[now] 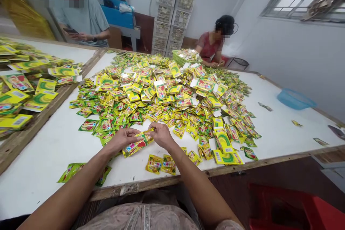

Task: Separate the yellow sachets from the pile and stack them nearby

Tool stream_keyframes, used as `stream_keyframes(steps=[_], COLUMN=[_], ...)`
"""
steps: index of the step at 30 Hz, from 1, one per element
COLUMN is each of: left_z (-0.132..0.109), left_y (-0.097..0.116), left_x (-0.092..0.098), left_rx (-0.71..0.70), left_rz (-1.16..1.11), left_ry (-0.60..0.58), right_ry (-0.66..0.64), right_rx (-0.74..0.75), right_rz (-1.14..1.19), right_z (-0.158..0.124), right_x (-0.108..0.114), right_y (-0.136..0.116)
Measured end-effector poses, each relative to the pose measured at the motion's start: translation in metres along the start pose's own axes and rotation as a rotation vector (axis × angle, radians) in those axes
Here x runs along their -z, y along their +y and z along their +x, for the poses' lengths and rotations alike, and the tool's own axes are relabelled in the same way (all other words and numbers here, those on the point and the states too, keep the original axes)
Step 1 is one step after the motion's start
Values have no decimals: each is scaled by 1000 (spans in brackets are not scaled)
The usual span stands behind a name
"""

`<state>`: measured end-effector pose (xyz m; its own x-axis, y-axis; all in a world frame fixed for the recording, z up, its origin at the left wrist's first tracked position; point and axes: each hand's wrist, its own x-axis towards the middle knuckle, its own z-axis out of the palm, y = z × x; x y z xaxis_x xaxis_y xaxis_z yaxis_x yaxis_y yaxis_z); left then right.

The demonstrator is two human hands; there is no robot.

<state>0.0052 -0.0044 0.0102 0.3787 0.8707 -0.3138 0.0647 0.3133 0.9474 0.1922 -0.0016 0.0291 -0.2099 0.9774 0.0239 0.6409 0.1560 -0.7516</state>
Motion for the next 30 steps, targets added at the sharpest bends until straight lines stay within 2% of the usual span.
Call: stream_keyframes(steps=[3,8,10,14,19,23,25,28,30], left_z=[0,0,0,2,3,0,-1,-4,-5], left_y=[0,2,2,0,-1,3,6,10,12], left_x=[1,0,-1,-2,-2,1,2,5,5], left_rx=[-5,4,-10,-8,-70,-142,-181,-222,-229], left_rz=[-58,-97,-101,-123,-88,-49,-53,-52,-71], left_ry=[-42,11,5,-15,51,76,99,139,136], right_ry=[28,79,94,39,70,2,63,241,235], right_rx=[-61,-111,-153,-216,-150,-97,-59,-21,-40], right_rz=[187,485,486,490,309,247,249,221,210], right_z=[1,-6,-10,-16,-20,-18,-16,-11,-10], right_x=[-6,-8,-9,-10,-12,-20,-24,-26,-25], right_y=[-2,-3,-6,-11,-22,-28,-29,-31,-36])
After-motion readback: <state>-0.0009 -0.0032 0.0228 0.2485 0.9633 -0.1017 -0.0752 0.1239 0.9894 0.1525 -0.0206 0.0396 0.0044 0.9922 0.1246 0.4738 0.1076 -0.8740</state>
